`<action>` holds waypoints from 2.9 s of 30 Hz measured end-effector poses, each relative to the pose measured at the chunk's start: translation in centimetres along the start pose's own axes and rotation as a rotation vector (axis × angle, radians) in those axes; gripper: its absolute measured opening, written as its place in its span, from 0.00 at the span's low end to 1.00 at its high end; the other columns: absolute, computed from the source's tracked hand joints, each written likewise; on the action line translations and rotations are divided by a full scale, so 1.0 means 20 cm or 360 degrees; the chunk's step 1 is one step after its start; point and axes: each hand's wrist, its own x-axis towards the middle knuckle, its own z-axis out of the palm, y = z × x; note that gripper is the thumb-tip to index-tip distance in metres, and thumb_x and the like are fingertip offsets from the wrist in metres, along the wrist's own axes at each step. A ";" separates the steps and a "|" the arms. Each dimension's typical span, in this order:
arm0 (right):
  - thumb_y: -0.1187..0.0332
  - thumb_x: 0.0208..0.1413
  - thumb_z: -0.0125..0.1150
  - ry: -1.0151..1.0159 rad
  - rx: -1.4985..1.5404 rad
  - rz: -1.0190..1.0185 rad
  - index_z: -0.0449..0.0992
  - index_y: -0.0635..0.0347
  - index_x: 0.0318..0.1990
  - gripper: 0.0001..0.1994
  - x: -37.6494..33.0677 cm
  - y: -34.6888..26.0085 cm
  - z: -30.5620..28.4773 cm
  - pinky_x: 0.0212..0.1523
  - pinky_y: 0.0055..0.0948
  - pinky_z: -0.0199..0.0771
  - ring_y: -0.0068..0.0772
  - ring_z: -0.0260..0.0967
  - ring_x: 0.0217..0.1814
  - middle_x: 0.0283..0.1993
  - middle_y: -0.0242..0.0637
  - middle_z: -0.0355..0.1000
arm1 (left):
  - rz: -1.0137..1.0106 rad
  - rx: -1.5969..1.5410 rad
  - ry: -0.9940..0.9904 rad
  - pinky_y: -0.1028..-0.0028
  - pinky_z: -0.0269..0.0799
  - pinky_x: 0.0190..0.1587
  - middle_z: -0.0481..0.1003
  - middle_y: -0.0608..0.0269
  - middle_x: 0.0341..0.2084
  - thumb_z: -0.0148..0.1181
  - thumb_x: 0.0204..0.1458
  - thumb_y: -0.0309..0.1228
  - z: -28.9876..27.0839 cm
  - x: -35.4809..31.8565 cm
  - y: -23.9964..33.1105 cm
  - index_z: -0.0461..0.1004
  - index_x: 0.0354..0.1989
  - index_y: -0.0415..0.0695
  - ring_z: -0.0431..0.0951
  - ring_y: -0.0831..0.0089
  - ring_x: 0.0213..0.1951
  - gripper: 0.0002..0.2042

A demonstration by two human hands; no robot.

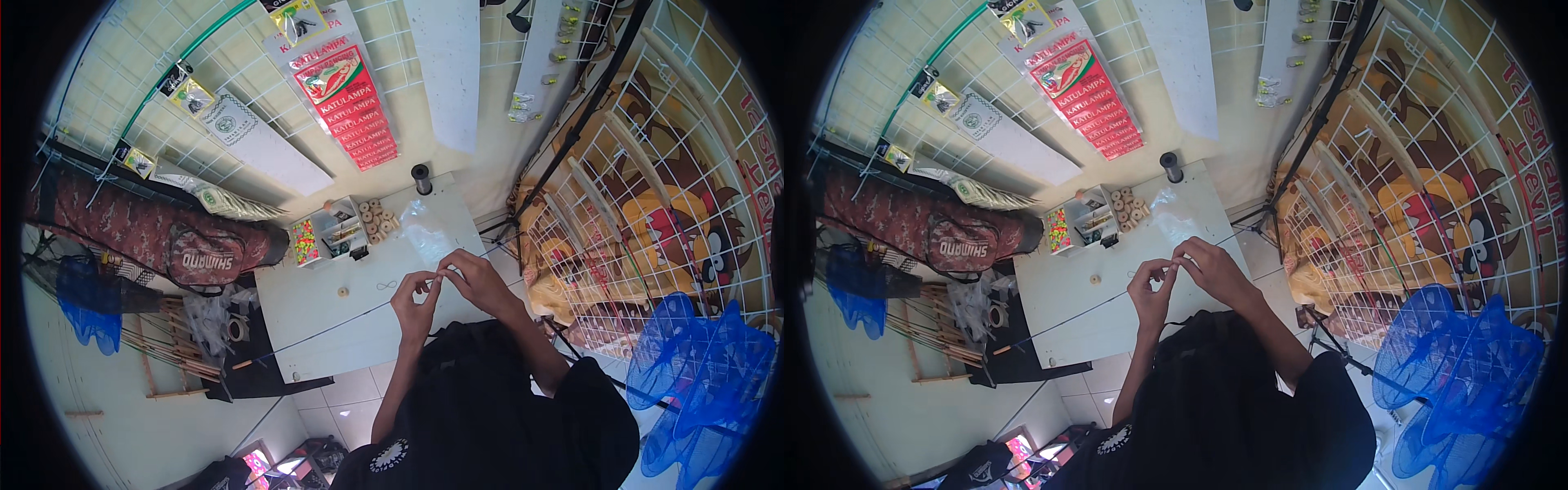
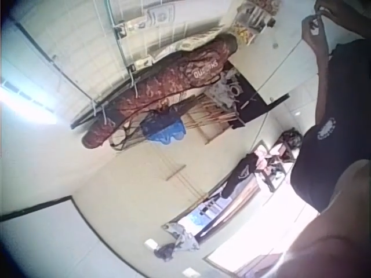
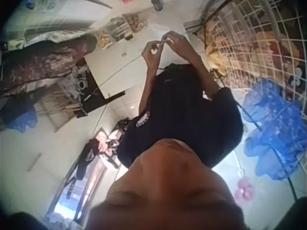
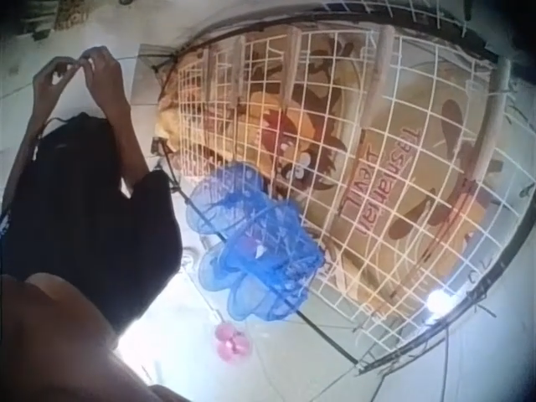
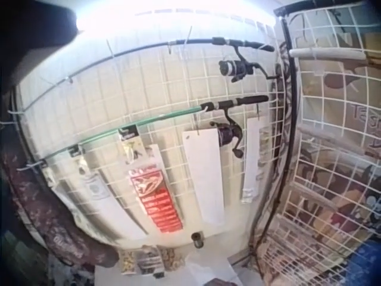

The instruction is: Assembling or inspecting a fishing rod by attaching components or feeding line through guides.

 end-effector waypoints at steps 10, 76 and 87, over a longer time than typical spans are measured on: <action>0.71 0.59 0.56 -0.0297 0.0274 0.0488 0.72 0.66 0.38 0.06 0.01 -0.05 -0.05 0.32 0.32 0.68 0.36 0.72 0.29 0.30 0.43 0.74 | -0.0454 -0.0572 -0.0146 0.83 0.59 0.30 0.72 0.72 0.24 0.66 0.51 0.22 -0.05 -0.01 -0.02 0.77 0.34 0.38 0.64 0.86 0.26 0.05; 0.73 0.56 0.61 -0.0034 0.0270 0.0114 0.76 0.63 0.37 0.04 -0.02 -0.02 0.01 0.20 0.22 0.55 0.16 0.56 0.17 0.26 0.31 0.73 | -0.0677 -0.0645 -0.0635 0.76 0.70 0.46 0.79 0.59 0.32 0.58 0.59 0.30 -0.14 0.06 0.01 0.74 0.42 0.37 0.78 0.76 0.39 0.09; 0.71 0.56 0.61 -0.0126 0.0288 0.0152 0.73 0.62 0.34 0.05 -0.01 -0.05 -0.02 0.18 0.24 0.47 0.14 0.49 0.15 0.17 0.29 0.61 | -0.0590 -0.0495 -0.0613 0.77 0.68 0.45 0.74 0.64 0.31 0.50 0.64 0.30 -0.11 0.03 0.02 0.68 0.40 0.39 0.72 0.80 0.37 0.07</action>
